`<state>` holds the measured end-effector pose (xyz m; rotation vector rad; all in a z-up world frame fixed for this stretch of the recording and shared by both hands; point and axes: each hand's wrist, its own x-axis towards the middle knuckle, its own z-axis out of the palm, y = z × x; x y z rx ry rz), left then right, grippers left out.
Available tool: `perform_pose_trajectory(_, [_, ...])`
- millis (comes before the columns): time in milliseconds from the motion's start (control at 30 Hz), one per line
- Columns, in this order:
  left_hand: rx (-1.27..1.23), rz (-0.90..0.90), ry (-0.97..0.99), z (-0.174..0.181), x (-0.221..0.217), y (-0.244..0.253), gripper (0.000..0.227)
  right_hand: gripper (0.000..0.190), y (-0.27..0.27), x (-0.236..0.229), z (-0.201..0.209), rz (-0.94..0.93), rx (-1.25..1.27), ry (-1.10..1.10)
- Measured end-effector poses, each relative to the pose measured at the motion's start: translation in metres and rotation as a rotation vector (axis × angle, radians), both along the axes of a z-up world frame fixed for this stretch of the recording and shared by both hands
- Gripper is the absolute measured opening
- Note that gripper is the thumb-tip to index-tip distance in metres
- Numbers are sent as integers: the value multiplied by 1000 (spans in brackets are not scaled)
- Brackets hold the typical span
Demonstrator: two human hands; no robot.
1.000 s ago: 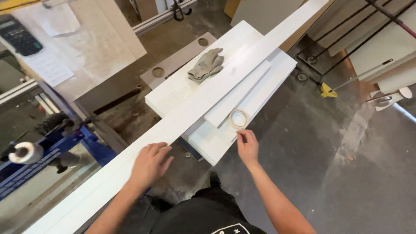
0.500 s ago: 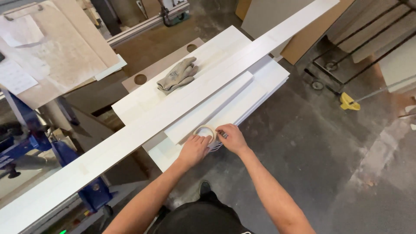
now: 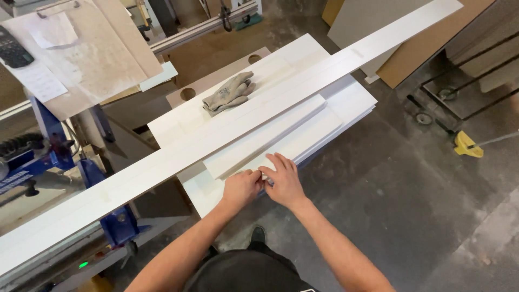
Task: Retrieving tape from storage and applying it to the surfaces of wooden boards in a workshop.
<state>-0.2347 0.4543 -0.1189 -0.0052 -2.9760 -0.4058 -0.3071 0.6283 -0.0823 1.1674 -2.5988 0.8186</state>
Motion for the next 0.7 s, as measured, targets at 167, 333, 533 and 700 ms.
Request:
perform_pose_trajectory(167, [-72,-33,-1,-10,-4,0,18,14,1,-22,-29,83,-60,140])
perform_pose_trajectory(333, [31,35,-27,-13,-8,16,17,9,7,-22,-48,101,-101,239])
perform_pose_trajectory(533, [113,134,-80,-17,-13,43,20,6,30,-6,-41,82,-220,365])
perform_pose_trajectory(700, [152,158,-49,-9,-27,33,22,10,39,28,-44,-50,-291,208])
